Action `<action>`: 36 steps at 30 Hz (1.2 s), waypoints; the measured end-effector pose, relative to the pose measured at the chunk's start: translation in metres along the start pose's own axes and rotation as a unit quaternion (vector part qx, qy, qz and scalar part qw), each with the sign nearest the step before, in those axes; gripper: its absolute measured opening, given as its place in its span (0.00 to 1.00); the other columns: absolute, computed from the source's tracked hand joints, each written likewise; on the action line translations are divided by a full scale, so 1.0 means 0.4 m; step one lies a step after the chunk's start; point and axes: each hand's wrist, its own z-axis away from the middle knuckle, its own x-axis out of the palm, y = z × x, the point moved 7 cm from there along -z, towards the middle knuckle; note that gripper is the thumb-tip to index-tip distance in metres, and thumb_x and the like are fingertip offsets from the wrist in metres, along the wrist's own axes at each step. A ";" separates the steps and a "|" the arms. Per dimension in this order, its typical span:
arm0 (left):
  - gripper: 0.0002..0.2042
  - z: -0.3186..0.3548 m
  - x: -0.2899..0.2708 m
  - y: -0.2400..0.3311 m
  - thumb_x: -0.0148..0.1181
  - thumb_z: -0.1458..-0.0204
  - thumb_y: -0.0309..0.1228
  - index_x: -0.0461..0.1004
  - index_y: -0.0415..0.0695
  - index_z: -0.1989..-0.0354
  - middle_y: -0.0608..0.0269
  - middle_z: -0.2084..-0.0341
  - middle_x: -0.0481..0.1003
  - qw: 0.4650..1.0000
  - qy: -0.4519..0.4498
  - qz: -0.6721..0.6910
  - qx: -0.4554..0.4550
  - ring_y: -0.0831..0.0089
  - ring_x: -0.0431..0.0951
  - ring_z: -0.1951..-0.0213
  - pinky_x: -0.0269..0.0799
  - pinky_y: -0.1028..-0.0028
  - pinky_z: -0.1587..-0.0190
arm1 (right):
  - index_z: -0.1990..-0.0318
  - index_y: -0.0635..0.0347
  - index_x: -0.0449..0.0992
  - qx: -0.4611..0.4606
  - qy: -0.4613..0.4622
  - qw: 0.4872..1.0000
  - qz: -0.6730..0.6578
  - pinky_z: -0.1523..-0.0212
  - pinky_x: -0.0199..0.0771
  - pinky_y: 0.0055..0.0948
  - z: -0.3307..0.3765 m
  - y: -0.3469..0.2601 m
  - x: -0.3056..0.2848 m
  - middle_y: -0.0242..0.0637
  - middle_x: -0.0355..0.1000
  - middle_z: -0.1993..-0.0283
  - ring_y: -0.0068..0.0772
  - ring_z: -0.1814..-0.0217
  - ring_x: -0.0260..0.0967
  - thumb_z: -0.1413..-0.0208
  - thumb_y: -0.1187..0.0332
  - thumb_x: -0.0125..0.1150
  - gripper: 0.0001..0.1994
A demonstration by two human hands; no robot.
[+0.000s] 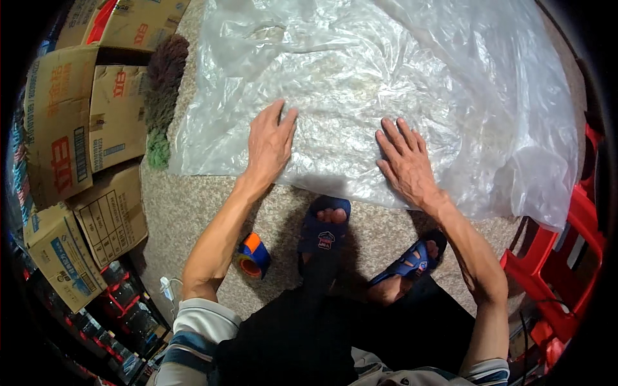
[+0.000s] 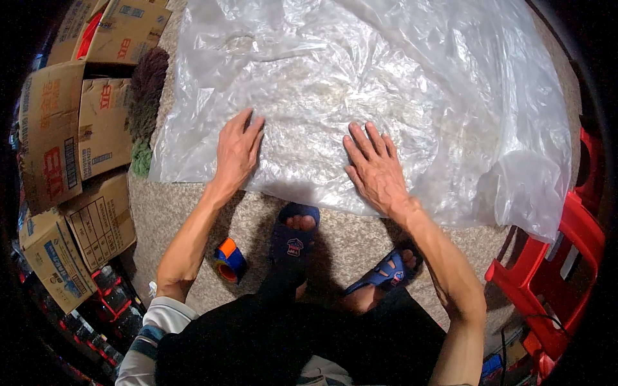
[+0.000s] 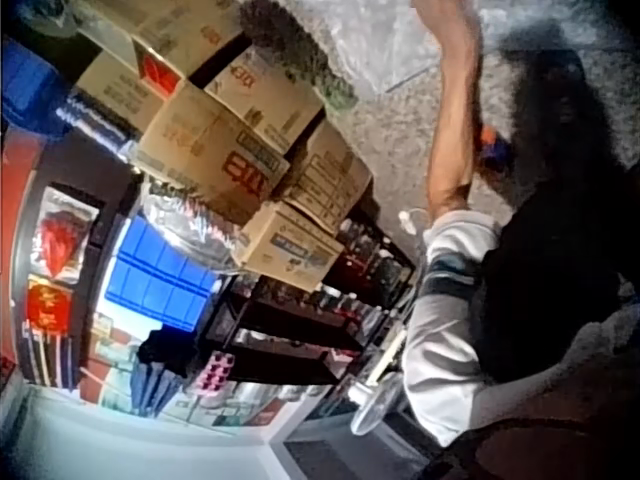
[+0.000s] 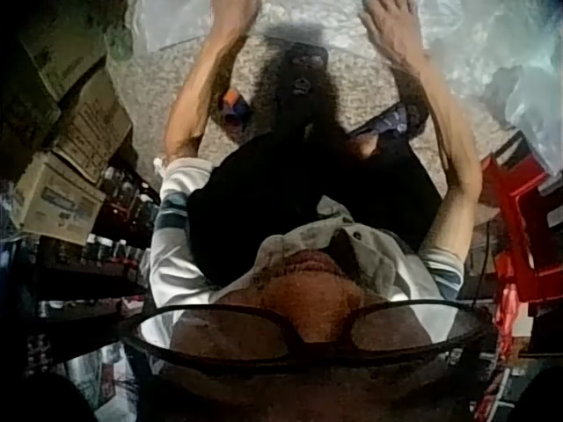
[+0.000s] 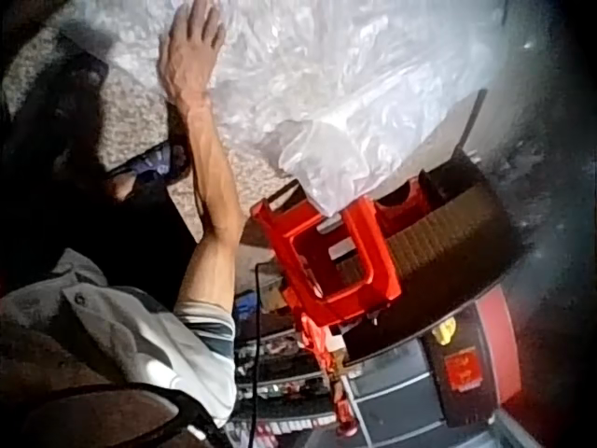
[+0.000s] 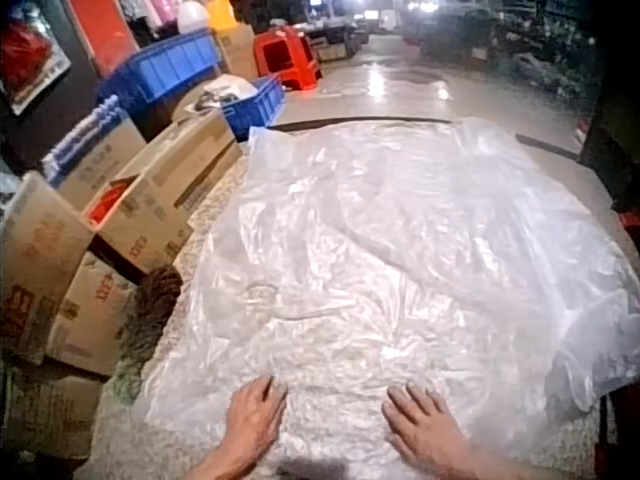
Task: The person folds a large plastic sheet by hand on the floor, using a tape dispenser to secure several small items into a pouch-like section of the plastic.
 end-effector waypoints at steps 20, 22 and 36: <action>0.32 -0.007 0.082 0.149 0.62 0.35 0.41 0.62 0.48 0.24 0.45 0.22 0.53 0.991 -0.079 -0.019 0.103 0.45 0.55 0.24 0.55 0.47 0.26 | 0.24 0.46 0.64 -0.001 0.027 1.000 0.004 0.19 0.44 0.56 0.020 -0.007 0.002 0.38 0.49 0.16 0.52 0.14 0.41 0.31 0.58 0.58 0.29; 0.35 0.004 0.101 0.137 0.60 0.35 0.48 0.58 0.50 0.22 0.48 0.20 0.48 0.988 -0.113 -0.063 0.082 0.48 0.50 0.21 0.51 0.46 0.24 | 0.25 0.44 0.65 -0.003 0.032 0.999 0.001 0.19 0.44 0.57 0.019 -0.005 -0.009 0.38 0.50 0.17 0.53 0.14 0.42 0.31 0.58 0.59 0.28; 0.20 0.264 -0.210 0.147 0.59 0.33 0.29 0.73 0.32 0.37 0.41 0.34 0.69 0.975 -0.101 0.152 -0.125 0.44 0.69 0.35 0.62 0.53 0.30 | 0.31 0.59 0.70 -0.021 0.079 0.997 -0.016 0.22 0.50 0.55 0.005 -0.041 -0.014 0.47 0.59 0.23 0.53 0.20 0.52 0.32 0.62 0.58 0.24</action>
